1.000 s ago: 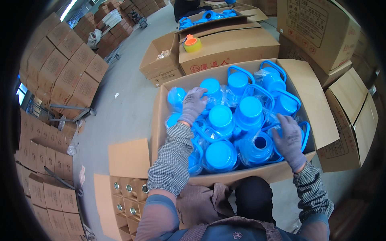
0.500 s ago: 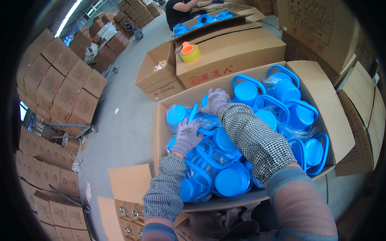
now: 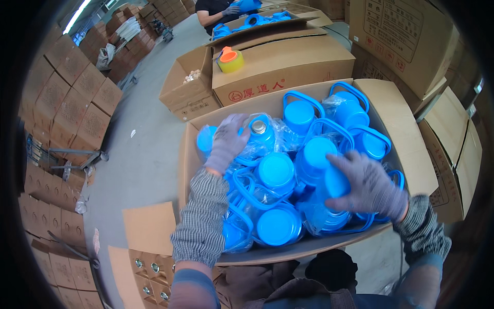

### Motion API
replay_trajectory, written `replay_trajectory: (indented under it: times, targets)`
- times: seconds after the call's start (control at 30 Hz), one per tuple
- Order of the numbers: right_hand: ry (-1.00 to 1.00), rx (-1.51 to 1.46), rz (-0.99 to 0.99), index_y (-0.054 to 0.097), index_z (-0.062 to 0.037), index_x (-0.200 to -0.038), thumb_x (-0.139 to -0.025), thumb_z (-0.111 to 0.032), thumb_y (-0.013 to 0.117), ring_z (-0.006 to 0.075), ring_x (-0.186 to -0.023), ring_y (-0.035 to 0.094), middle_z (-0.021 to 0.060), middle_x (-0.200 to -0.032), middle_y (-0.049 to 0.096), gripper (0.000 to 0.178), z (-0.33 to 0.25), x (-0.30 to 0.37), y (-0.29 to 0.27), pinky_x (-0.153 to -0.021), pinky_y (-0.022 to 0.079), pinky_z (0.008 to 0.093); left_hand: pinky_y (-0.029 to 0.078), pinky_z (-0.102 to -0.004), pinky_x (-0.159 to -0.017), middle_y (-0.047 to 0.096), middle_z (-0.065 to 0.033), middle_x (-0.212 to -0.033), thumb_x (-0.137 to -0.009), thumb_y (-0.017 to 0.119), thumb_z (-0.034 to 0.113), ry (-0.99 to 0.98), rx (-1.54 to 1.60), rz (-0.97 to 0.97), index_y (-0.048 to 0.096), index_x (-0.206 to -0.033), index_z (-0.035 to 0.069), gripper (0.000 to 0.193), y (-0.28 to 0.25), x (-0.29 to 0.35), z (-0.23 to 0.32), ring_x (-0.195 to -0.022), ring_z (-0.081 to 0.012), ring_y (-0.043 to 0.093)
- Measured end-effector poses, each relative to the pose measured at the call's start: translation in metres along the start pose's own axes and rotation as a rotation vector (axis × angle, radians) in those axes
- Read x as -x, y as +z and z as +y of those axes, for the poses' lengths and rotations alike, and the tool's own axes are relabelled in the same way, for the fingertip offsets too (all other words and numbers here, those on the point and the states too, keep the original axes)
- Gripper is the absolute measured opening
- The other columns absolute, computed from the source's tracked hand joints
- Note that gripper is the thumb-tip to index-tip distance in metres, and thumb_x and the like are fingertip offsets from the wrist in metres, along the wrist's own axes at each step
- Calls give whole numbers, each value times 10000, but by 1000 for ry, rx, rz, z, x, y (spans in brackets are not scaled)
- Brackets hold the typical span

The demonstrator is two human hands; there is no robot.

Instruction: The person assembles vacuum flasks by inserting a glass liner into a blue plastic outer shell, placing a plastic bag around the shell, and then placing the assembly into a cardboard box compartment.

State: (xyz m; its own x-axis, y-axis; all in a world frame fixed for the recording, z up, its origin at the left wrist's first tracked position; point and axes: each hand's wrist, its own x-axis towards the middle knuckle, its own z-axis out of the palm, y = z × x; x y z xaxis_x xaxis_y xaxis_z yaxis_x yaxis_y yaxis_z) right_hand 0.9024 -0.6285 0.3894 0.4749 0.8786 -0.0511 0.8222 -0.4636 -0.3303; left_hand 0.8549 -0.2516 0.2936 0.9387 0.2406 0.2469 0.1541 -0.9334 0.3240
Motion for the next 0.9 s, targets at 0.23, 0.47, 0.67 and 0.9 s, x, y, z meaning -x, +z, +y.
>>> replay_trajectory:
  times: [0.23, 0.47, 0.67, 0.9]
  targets:
    - [12, 50, -10, 433, -44, -1423, -711, -636, 720, 409, -1083, 545, 254, -1157, 536, 969, 18, 24, 104, -937, 439, 503, 497, -480, -970, 572, -146, -1314, -887, 610, 306, -233, -254, -237, 604, -1288, 165, 425, 74, -65, 18, -1193, -346, 584]
    - [-202, -31, 525, 625, -88, -1125, -853, -293, 718, 300, -849, 631, 94, -931, 640, 353, 13, -41, 83, -753, 501, 423, 492, -471, -985, 551, -156, -1368, -904, 602, 315, -279, -159, -341, 592, -1292, 121, 434, 47, -82, 16, -1246, -333, 568]
    - [-166, -129, 517, 619, -103, -1157, -868, -252, 673, 307, -926, 661, 128, -993, 644, 330, 6, -215, 111, -783, 534, 438, 471, -427, -1006, 620, -143, -1267, -863, 663, 303, -127, 0, -30, 613, -1270, 103, 456, 25, -30, -10, -1199, -329, 580]
    - [129, 164, 79, 629, -83, -1243, -841, -500, 652, 355, -1122, 627, 173, -1203, 620, 579, -9, -304, 133, -936, 519, 452, 324, -468, -1131, 573, -120, -1342, -842, 665, 278, 131, -275, -441, 605, -1308, 118, 496, 8, 55, -12, -1385, -320, 389]
